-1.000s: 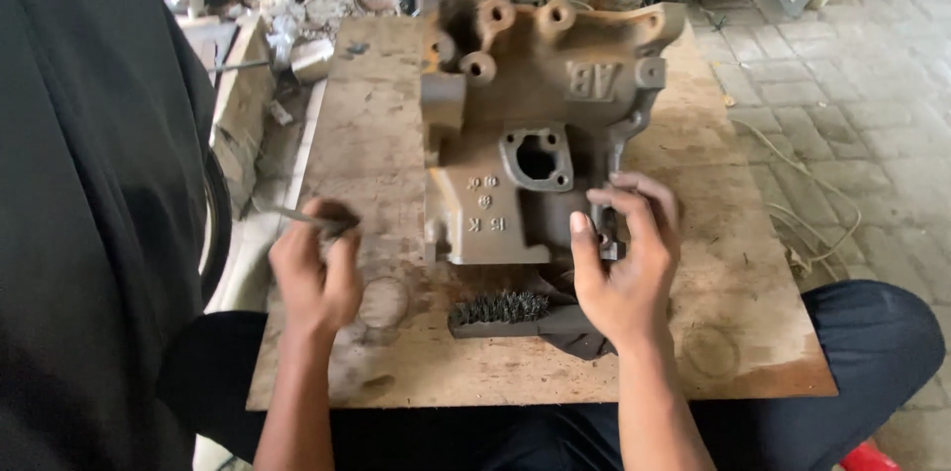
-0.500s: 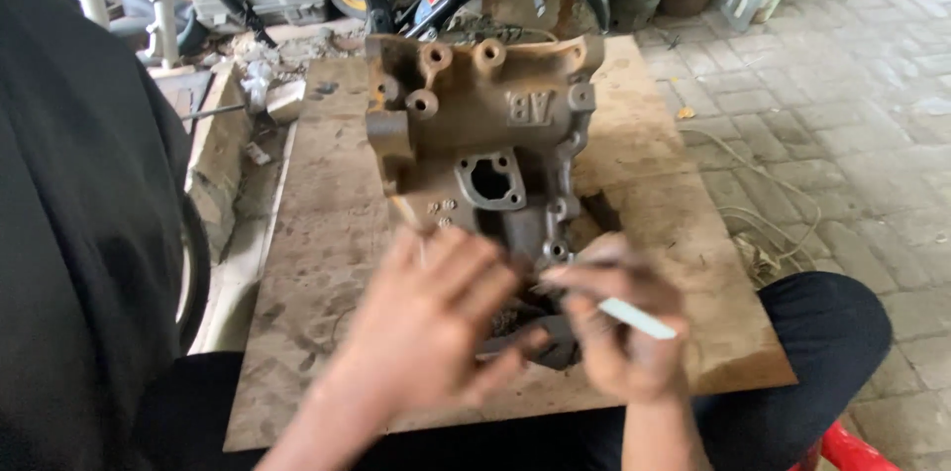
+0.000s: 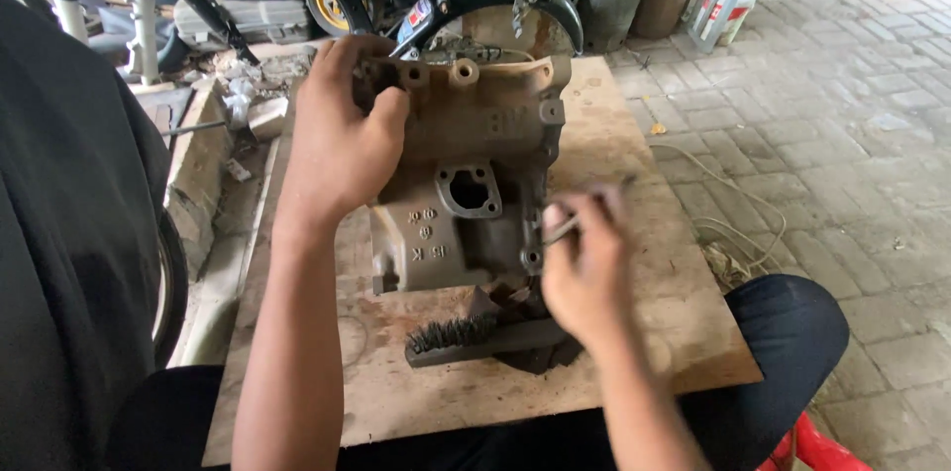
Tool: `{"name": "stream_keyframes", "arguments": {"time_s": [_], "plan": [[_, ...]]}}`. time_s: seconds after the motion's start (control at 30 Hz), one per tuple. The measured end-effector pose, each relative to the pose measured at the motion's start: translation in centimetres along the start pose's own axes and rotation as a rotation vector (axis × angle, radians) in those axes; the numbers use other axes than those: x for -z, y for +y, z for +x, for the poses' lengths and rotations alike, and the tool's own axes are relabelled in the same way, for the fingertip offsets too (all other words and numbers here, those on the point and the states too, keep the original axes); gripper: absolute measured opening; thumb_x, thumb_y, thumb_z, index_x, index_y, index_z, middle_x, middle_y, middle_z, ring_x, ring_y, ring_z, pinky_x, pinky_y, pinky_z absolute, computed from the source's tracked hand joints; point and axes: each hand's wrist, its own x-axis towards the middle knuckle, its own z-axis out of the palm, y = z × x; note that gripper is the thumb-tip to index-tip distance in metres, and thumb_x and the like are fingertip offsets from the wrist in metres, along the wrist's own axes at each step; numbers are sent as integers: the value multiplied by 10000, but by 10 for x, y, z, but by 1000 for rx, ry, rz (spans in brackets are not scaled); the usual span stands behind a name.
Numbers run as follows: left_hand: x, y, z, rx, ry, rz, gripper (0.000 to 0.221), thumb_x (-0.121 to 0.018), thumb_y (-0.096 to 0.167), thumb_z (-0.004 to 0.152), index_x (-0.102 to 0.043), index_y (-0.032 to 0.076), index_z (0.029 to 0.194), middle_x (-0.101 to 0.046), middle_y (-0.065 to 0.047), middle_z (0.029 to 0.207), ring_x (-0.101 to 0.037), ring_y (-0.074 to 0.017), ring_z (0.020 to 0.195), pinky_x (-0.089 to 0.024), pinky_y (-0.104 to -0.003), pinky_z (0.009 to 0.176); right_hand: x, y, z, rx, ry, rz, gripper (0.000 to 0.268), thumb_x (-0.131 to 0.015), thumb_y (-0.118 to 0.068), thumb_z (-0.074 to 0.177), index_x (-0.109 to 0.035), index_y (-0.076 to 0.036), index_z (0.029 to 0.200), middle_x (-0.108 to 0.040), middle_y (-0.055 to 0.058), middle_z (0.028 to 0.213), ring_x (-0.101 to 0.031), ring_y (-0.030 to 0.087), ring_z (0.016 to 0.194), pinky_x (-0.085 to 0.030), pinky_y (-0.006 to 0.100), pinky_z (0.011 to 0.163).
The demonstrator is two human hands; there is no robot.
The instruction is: Cleaning and marking an engine casing using a marker, wire brush, and sandpaper in a garage setting.
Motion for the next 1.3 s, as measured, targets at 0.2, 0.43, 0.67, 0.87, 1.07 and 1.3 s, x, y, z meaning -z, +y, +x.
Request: {"name": "stream_keyframes", "arguments": {"time_s": [0.2, 0.43, 0.67, 0.87, 1.07, 1.3], "plan": [[3, 2, -3, 82, -5, -133, 521, -524, 140, 726, -587, -95, 1186, -567, -324, 908, -615, -453, 834, -471, -593, 696, -35, -23, -14, -20, 138, 36, 107, -499, -40, 1044, -518, -6, 944, -509, 186, 1025, -596, 415, 751, -536, 504, 696], [0, -7, -10, 23, 19, -110, 514, -537, 100, 713, -617, -79, 1188, -594, -279, 992, -636, -469, 910, -497, -563, 771, -45, 3, -26, 37, 88, -54, 172, -602, -126, 1018, -498, -51, 903, -496, 150, 1146, -591, 436, 1054, -584, 489, 707], [16, 44, -59, -122, 88, -79, 510, -543, 62, 684, -557, -69, 1176, -541, -216, 997, -567, -342, 903, -491, -432, 779, -41, 3, -52, 169, 87, -148, 138, -545, -127, 1004, -472, -25, 944, -419, 214, 1230, -523, 393, 1087, -521, 470, 851], [16, 92, -122, -42, 227, -3, 502, -537, 81, 669, -587, -64, 1147, -608, -232, 1140, -596, -354, 1034, -512, -446, 918, -46, 49, -108, 85, 1, -208, 351, -561, -178, 931, -531, 106, 1136, -433, 399, 1311, -508, 528, 1097, -474, 561, 967], [4, 98, -136, 119, 347, -42, 541, -489, 22, 480, -637, -58, 995, -683, -213, 1127, -666, -371, 1249, -566, -480, 1091, -44, 71, -122, 82, -37, -172, 239, -593, -132, 875, -601, 19, 1060, -492, 313, 1211, -490, 483, 1104, -460, 532, 927], [4, 74, -150, 59, 269, 44, 500, -564, 213, 592, -670, -26, 1018, -695, -186, 1139, -658, -367, 1279, -530, -535, 1155, -37, 54, -119, -41, 49, -63, 208, -677, -183, 819, -673, -51, 980, -559, 244, 1156, -598, 385, 916, -523, 450, 772]]}}
